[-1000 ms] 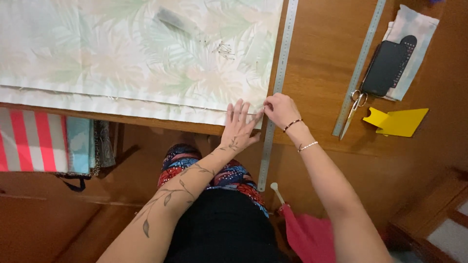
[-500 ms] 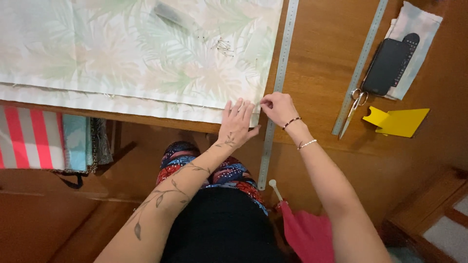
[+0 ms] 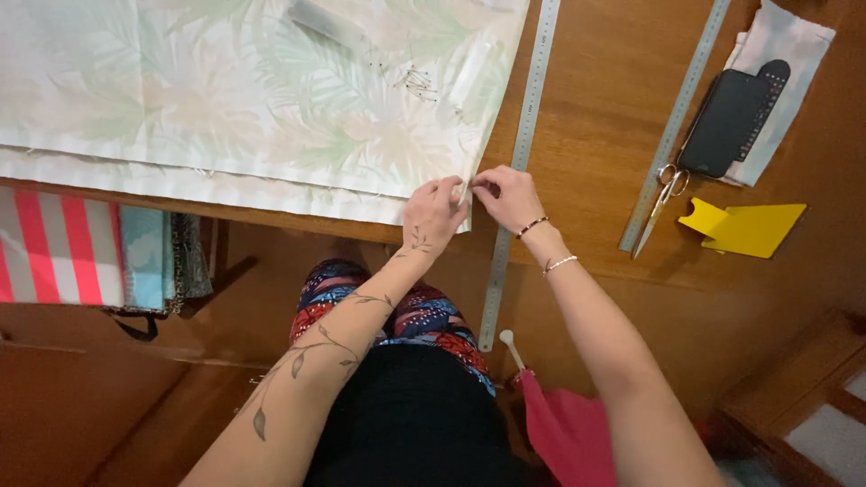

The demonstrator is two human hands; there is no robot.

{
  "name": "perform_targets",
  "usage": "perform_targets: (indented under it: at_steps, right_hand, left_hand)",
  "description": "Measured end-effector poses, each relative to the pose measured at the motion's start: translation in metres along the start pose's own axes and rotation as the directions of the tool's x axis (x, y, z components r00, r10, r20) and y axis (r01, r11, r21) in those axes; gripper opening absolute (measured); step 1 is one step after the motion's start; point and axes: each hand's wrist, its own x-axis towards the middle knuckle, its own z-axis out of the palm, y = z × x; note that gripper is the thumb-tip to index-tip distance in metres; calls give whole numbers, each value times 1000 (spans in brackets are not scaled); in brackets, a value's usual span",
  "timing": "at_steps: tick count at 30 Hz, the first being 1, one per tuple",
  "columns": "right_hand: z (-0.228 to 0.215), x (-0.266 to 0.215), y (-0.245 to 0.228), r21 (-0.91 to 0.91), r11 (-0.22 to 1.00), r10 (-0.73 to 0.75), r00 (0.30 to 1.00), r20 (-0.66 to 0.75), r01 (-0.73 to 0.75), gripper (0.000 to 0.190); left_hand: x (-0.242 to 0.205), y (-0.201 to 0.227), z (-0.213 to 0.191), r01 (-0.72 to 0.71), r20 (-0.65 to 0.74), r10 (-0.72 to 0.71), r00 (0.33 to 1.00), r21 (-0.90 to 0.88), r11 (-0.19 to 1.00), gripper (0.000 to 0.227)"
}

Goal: Smoothing out and aligning two layers of patterned fabric on a work table and pinning them together along the edges.

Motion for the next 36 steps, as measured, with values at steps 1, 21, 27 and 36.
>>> perform_targets:
  at_steps: [1, 21, 27, 36]
  right_hand:
    - [0, 0, -1, 0, 1000, 0, 1000, 3, 0, 7]
    - [3, -10, 3, 63, 993, 104, 994, -28, -102, 5]
    - [-6, -10, -11, 150, 981, 129, 991, -40, -122, 9]
    - [-4, -3, -24, 211, 921, 334, 943, 2, -327, 9]
  left_hand:
    - [1, 5, -6, 2, 0, -2, 1000, 0, 1000, 41]
    - [1, 12, -18, 137, 40, -131, 991, -242, 960, 27]
    - [1, 12, -17, -51, -102, 28, 994, -233, 971, 26]
    - [-8, 3, 3, -90, -89, 81, 993, -104, 990, 16]
